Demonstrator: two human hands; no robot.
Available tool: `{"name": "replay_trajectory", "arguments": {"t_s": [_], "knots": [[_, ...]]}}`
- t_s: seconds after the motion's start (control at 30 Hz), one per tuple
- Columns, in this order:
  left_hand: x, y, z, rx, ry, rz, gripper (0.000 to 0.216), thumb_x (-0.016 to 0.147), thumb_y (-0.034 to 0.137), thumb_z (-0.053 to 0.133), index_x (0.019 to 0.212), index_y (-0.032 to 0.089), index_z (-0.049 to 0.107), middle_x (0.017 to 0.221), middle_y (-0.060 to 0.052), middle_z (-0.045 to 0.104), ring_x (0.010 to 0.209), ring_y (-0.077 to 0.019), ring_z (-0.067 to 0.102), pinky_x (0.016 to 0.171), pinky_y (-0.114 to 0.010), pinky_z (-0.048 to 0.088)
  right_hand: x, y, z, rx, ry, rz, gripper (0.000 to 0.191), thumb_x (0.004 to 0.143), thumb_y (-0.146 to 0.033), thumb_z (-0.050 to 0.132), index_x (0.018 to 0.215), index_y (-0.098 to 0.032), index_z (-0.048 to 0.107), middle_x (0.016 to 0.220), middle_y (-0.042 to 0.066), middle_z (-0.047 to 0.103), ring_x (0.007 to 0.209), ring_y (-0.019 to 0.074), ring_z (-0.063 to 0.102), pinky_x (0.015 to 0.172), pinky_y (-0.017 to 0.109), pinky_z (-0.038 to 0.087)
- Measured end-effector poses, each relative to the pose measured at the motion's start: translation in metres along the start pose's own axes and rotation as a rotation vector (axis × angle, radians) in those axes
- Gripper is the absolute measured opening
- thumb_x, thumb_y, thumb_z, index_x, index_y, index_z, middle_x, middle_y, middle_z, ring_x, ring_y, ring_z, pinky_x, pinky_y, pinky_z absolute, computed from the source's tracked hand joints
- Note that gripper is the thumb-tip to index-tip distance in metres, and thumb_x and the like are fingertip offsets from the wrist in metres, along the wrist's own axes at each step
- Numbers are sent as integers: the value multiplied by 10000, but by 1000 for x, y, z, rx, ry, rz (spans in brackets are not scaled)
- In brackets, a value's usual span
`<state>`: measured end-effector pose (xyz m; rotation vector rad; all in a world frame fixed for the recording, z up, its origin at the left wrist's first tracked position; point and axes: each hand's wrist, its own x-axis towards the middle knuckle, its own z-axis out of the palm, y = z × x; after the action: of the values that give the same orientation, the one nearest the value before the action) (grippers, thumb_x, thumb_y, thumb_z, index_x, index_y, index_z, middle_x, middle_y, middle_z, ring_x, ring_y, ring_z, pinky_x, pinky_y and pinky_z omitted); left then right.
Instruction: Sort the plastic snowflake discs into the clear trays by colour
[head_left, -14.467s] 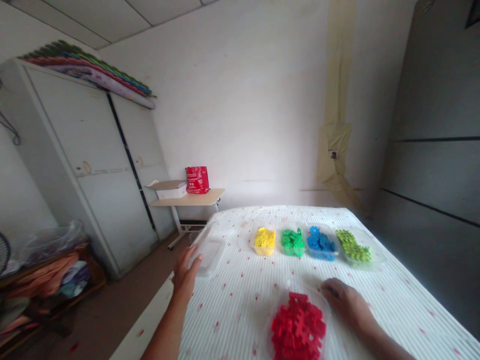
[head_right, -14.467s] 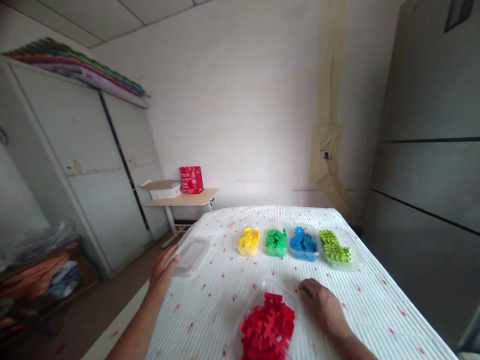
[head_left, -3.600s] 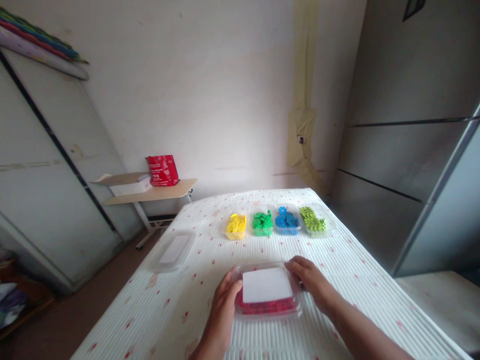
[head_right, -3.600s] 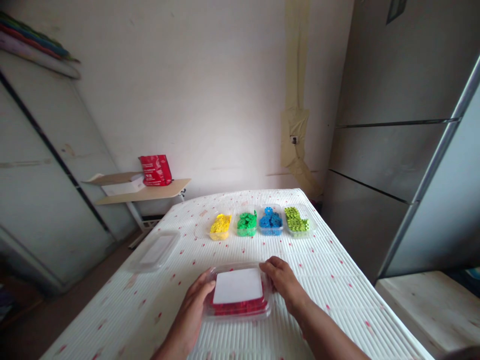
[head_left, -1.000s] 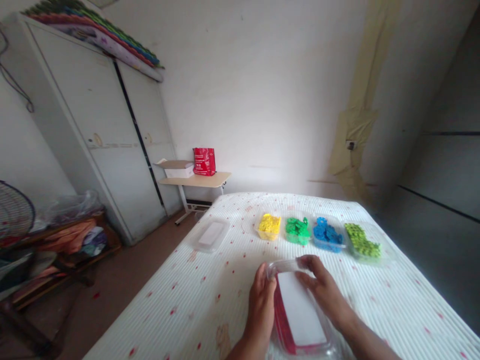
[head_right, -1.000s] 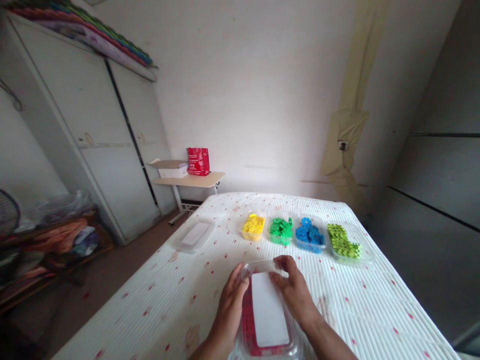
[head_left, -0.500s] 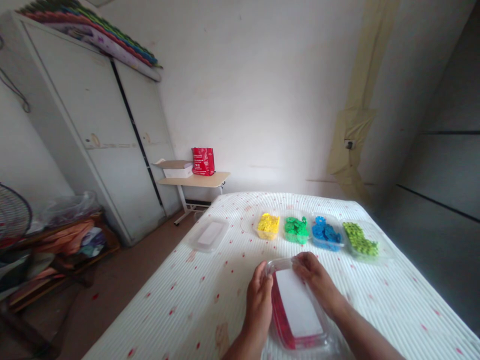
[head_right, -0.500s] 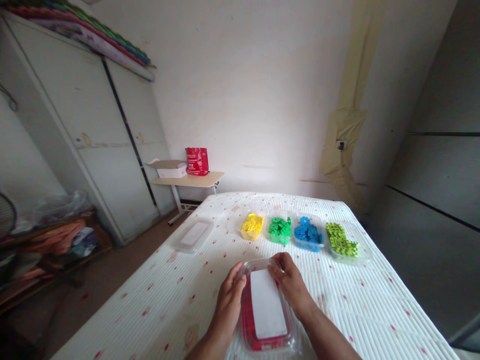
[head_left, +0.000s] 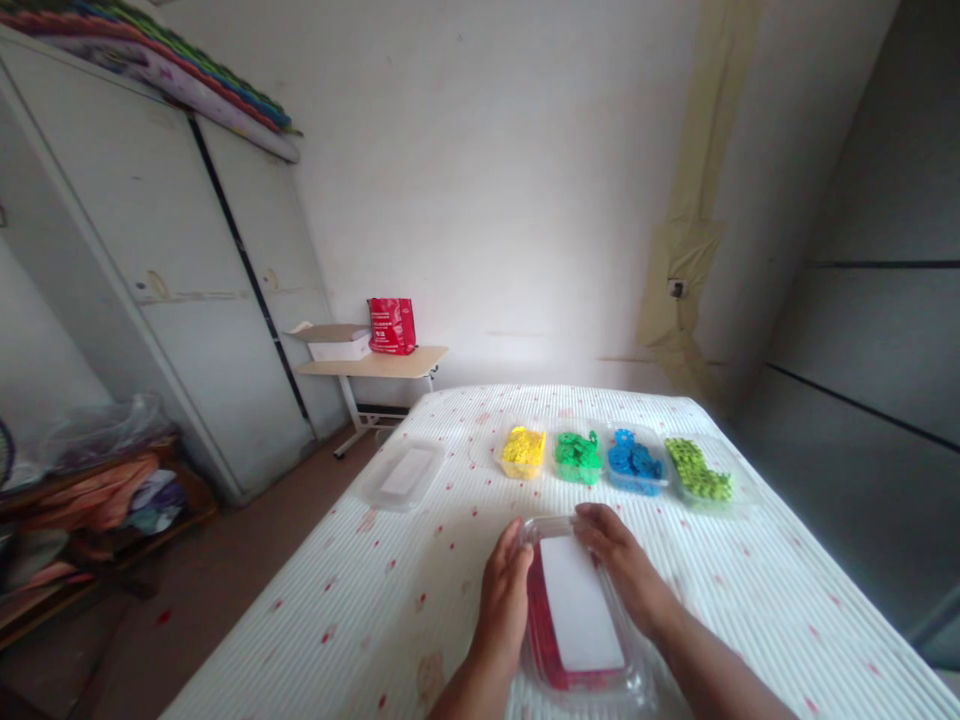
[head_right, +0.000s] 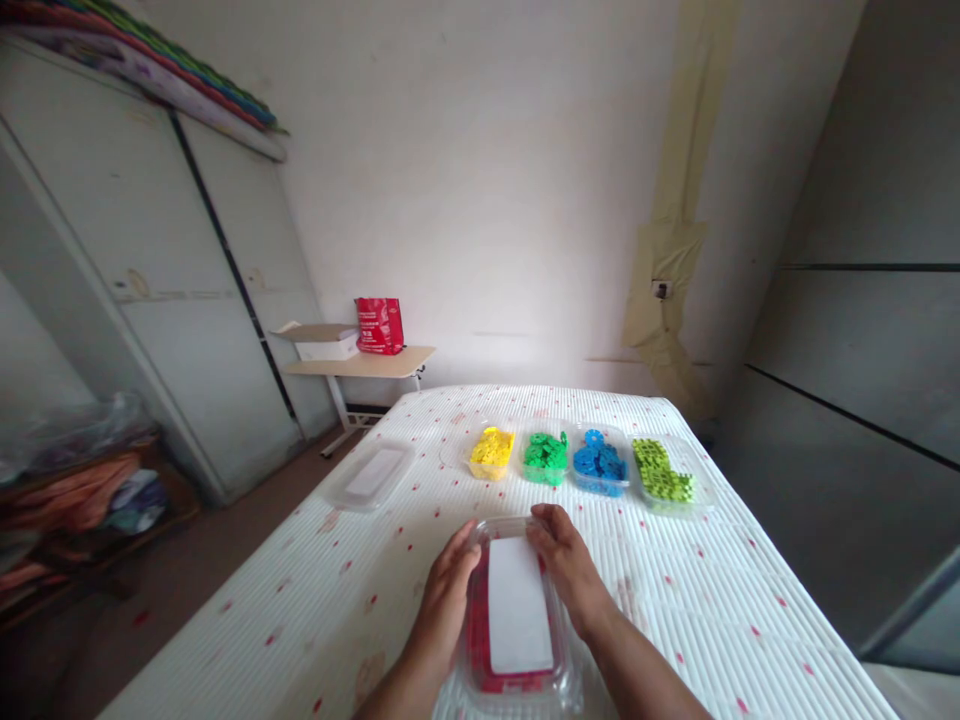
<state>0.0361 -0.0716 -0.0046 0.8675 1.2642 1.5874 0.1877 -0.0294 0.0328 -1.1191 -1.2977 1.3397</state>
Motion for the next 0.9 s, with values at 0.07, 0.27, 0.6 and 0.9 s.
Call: {"name": "replay_trajectory", "arguments": {"t_s": [0.07, 0.27, 0.6, 0.9], "knots": [[-1, 1, 0, -2, 1, -8, 471, 732, 343, 573, 1158, 144, 566, 1259, -109, 549, 1177, -233, 484, 1004, -318, 360, 0, -1, -3, 92, -53, 47, 301, 700, -428, 612, 906, -212, 579, 839, 13, 628, 785, 191, 573, 701, 300, 445], [0, 2, -1, 21, 4, -20, 487, 743, 362, 577, 1177, 140, 555, 1303, -100, 509, 1230, -222, 429, 1040, -304, 317, -2, 1, -5, 197, -120, 92, 326, 734, -448, 585, 921, -184, 622, 886, 46, 672, 836, 220, 611, 762, 341, 462], [-8, 9, 4, -212, -165, -140, 653, 748, 340, 568, 1350, 219, 349, 1437, -36, 328, 1301, -215, 326, 1038, -290, 326, 0, 3, -13, -204, 96, -138, 476, 661, -578, 591, 873, -165, 696, 982, 120, 684, 973, 299, 580, 863, 405, 429], [-4, 4, 1, -215, -195, -82, 578, 721, 298, 593, 1275, 190, 469, 1374, -71, 430, 1271, -249, 373, 1050, -347, 308, 11, 0, -2, -30, 112, -77, 394, 648, -512, 638, 824, -163, 683, 855, 67, 688, 838, 239, 594, 768, 352, 444]]}}
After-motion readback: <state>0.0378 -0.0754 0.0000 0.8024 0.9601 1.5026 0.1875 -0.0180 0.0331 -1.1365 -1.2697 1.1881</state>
